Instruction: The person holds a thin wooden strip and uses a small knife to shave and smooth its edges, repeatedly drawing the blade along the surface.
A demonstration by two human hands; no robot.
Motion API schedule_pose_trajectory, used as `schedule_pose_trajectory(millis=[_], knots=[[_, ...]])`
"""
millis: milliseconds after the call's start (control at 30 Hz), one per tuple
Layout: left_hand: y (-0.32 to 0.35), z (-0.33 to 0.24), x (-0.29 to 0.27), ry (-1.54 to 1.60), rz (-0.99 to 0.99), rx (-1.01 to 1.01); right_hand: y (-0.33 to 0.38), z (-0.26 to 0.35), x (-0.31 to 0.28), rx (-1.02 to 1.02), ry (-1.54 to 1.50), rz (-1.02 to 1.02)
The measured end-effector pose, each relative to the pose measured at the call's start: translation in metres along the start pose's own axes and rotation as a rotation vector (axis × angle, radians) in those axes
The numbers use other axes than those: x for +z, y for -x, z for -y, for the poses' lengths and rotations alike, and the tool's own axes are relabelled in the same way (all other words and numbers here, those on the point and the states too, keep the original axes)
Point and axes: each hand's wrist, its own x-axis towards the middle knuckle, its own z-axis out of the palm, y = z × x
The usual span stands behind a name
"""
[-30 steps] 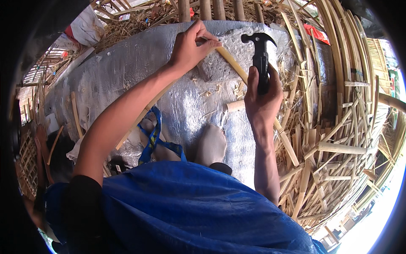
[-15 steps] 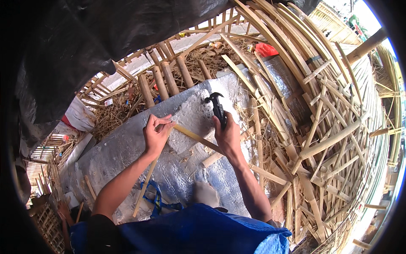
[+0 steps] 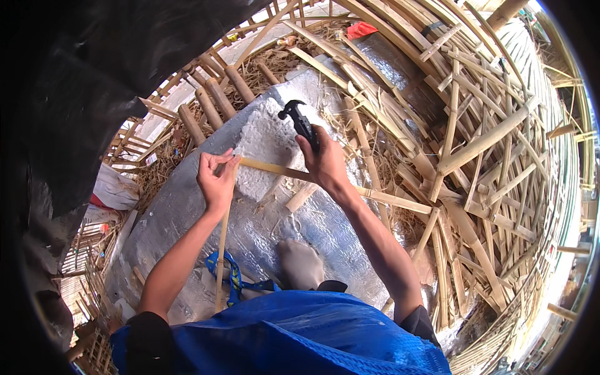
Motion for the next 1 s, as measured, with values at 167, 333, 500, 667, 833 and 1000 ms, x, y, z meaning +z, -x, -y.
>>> schedule_pose_trajectory(millis=[167,333,500,667,833,1000], knots=[[0.0,0.0,0.002,0.049,-0.026,0.014,0.018,0.032,-0.006,-0.021,-0.029,-0.043],[0.004,0.001,-0.002,0.039,-0.039,-0.01,0.055,0.067,0.012,-0.12,0.117,0.102],[0.004,0.005,0.003,0.094,-0.008,-0.069,0.073,0.092,0.03,-0.102,0.116,0.176],[0.006,0.004,0.001,0.076,-0.045,-0.079,0.071,0.095,0.035,-0.222,0.171,0.165],[0.002,0.006,0.003,0.029,-0.062,0.013,0.067,0.077,0.051,-0.383,0.207,0.109],[0.004,0.011,0.003,0.031,-0.088,-0.024,0.069,0.085,0.05,-0.371,0.169,0.14]])
